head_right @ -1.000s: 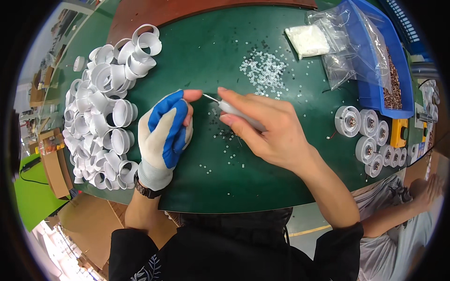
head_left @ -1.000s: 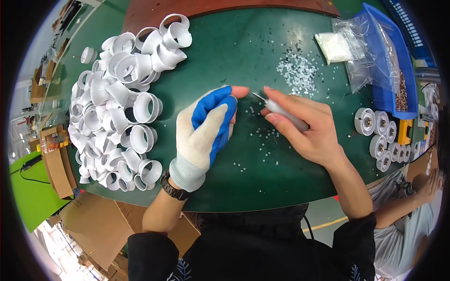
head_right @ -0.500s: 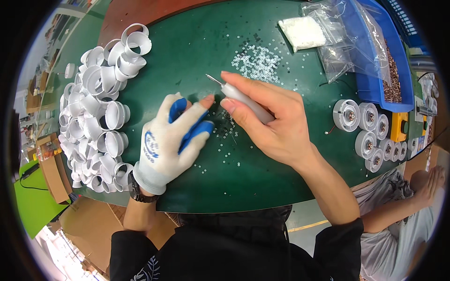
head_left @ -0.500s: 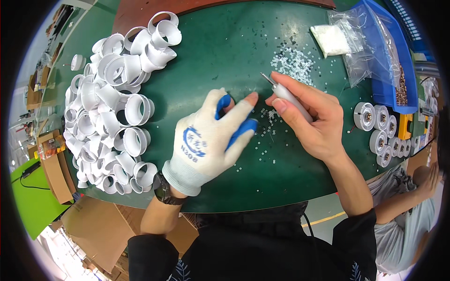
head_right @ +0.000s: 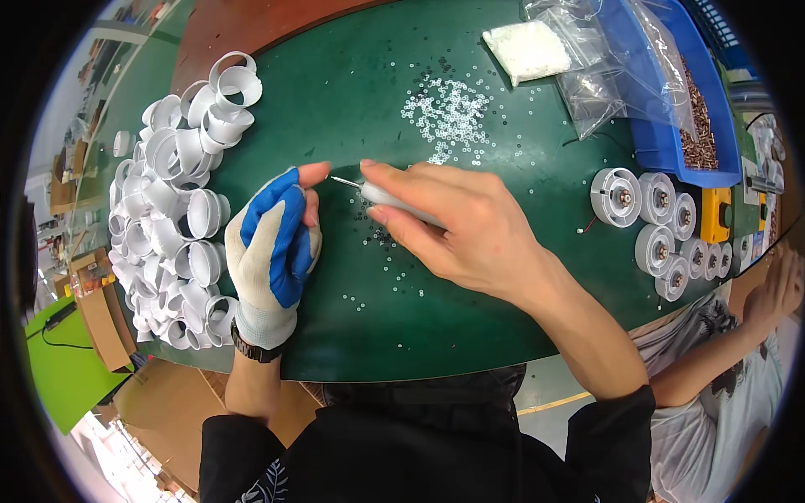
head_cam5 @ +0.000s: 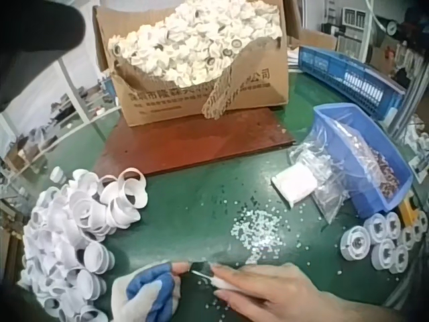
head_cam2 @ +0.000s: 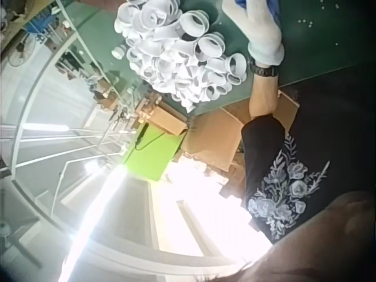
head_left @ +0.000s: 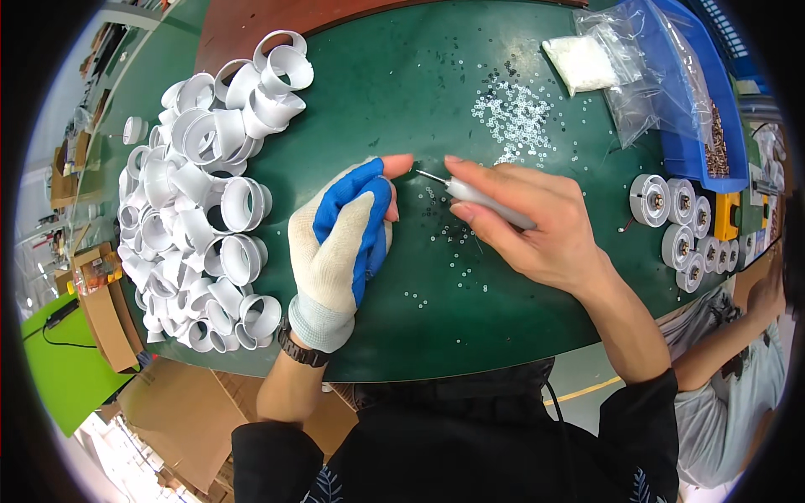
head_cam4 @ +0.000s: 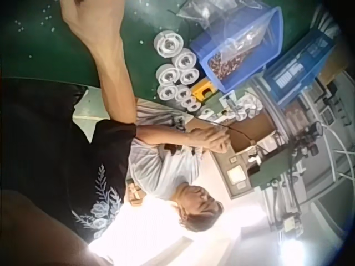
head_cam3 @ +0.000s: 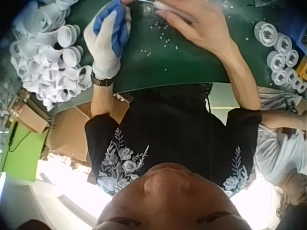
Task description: Manually assembling small white plastic housings by inserting metal terminals and using a probe tool.
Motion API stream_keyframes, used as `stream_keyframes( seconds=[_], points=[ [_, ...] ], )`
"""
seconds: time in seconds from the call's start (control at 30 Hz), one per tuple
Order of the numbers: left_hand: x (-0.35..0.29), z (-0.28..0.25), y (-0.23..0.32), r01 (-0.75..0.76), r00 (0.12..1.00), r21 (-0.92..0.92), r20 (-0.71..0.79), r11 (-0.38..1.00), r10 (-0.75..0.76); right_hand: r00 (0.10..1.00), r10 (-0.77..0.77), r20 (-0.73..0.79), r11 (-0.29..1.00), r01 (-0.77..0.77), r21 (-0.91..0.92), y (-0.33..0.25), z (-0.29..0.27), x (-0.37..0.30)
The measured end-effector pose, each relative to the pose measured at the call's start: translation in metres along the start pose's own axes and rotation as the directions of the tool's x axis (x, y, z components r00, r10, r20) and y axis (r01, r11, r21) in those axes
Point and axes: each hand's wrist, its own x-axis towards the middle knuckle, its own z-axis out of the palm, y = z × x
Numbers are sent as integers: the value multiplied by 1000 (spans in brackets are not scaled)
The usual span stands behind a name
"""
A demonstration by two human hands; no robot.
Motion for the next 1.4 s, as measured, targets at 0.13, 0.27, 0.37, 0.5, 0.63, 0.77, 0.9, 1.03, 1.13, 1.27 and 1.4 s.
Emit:
stream_keyframes(
  seconds=[0.13,0.27,0.37,0.5,0.63,0.77,0.9,1.03,1.13,1.27,1.4],
  points=[
    [0,2,0,-8,1000,-11,-5,1000,8,1000,0,10,1000,1,-20,0,1,0],
    [0,2,-1,-9,1000,-1,5,1000,9,1000,-6,15,999,7,-40,1,2,-1],
    [0,1,-1,-6,1000,12,11,1000,6,1000,-2,16,999,2,-45,1,3,0],
    [-1,1,0,-9,999,46,40,999,7,1000,3,11,998,-3,-60,0,2,-1],
    [-5,-3,-10,-160,987,259,69,953,147,1000,18,2,998,-18,-53,-3,0,-2],
    [-5,-26,-27,-630,755,587,310,509,577,999,-9,-38,1000,9,-15,-1,0,0],
    [-22,-16,-10,-537,835,814,475,222,279,998,-45,-39,998,43,-43,3,1,-2],
    [-24,-2,-4,-472,872,877,447,96,200,999,-23,-39,999,22,-23,2,0,-2],
    [-25,0,1,-477,876,874,465,89,126,999,-5,-36,1000,5,0,0,1,-1],
    [-10,-13,-16,-578,804,655,351,488,480,999,-35,-34,999,35,-18,0,0,-2],
    [-11,-8,-10,-90,996,13,-19,996,91,1000,-13,-13,1000,12,-24,-1,-1,-4]
  ],
)
